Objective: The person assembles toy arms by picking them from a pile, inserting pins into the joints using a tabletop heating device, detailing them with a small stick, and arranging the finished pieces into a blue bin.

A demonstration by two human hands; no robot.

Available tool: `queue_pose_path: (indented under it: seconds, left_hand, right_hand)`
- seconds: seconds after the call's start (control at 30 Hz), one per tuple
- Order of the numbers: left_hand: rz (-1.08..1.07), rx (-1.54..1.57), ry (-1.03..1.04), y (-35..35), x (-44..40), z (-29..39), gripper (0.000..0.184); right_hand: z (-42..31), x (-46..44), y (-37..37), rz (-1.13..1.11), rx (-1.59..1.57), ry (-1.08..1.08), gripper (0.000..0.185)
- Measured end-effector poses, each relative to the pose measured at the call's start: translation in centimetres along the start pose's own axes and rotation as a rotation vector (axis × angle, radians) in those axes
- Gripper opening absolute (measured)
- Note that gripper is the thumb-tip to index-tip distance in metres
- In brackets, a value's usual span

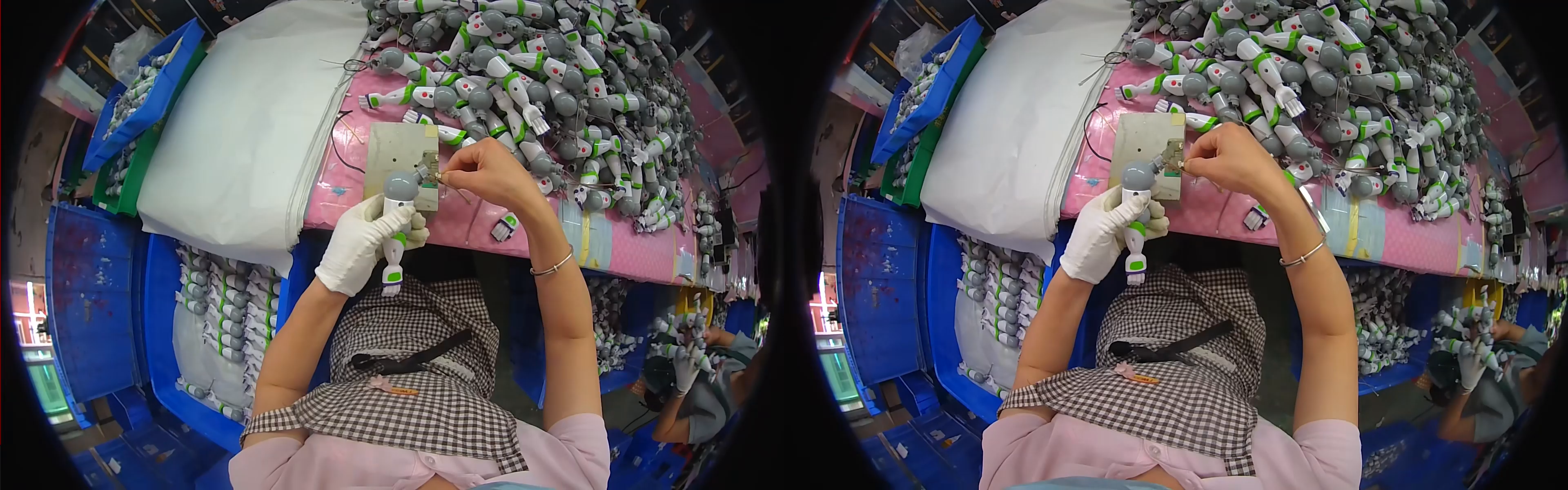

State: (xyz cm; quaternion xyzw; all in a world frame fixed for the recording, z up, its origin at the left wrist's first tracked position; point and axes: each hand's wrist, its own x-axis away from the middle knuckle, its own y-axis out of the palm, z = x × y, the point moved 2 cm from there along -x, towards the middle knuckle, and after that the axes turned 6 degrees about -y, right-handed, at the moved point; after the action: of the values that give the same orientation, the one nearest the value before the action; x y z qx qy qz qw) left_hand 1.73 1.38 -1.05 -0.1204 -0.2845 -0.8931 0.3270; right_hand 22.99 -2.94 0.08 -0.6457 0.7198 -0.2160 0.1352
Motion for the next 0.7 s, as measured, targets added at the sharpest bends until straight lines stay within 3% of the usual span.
queue_pose_path:
  seconds: [0.13,0.2,0.53,0.6,0.63,0.7]
  left_hand:
    - [-0.015,0.022,-0.005,0.1,0.0,0.0,0.028]
    - [-0.02,0.024,-0.001,-0.1,-0.2,-0.3,0.028]
    - [-0.04,0.072,-0.005,-0.2,-0.2,-0.4,0.028]
    - [-0.035,0.068,-0.002,-0.2,-0.3,-0.5,0.029]
    - [-0.034,0.062,-0.005,-0.2,-0.3,-0.5,0.029]
    - [-0.054,0.126,-0.007,-0.2,-0.1,-0.2,0.033]
  right_hand:
    - [-0.3,-0.4,-0.1,0.028,0.155,-0.056,0.017]
    - [0.3,-0.8,-0.4,-0.134,-0.206,0.096,0.016]
    - [0.2,-0.2,0.3,-0.06,-0.024,0.063,0.017]
    - [-0.5,1.0,1.0,0.372,0.454,-0.152,0.018]
    - [-1.0,1.8,1.6,0.369,0.452,-0.163,0.018]
    - [-2.5,4.2,2.0,0.838,0.063,-0.177,0.018]
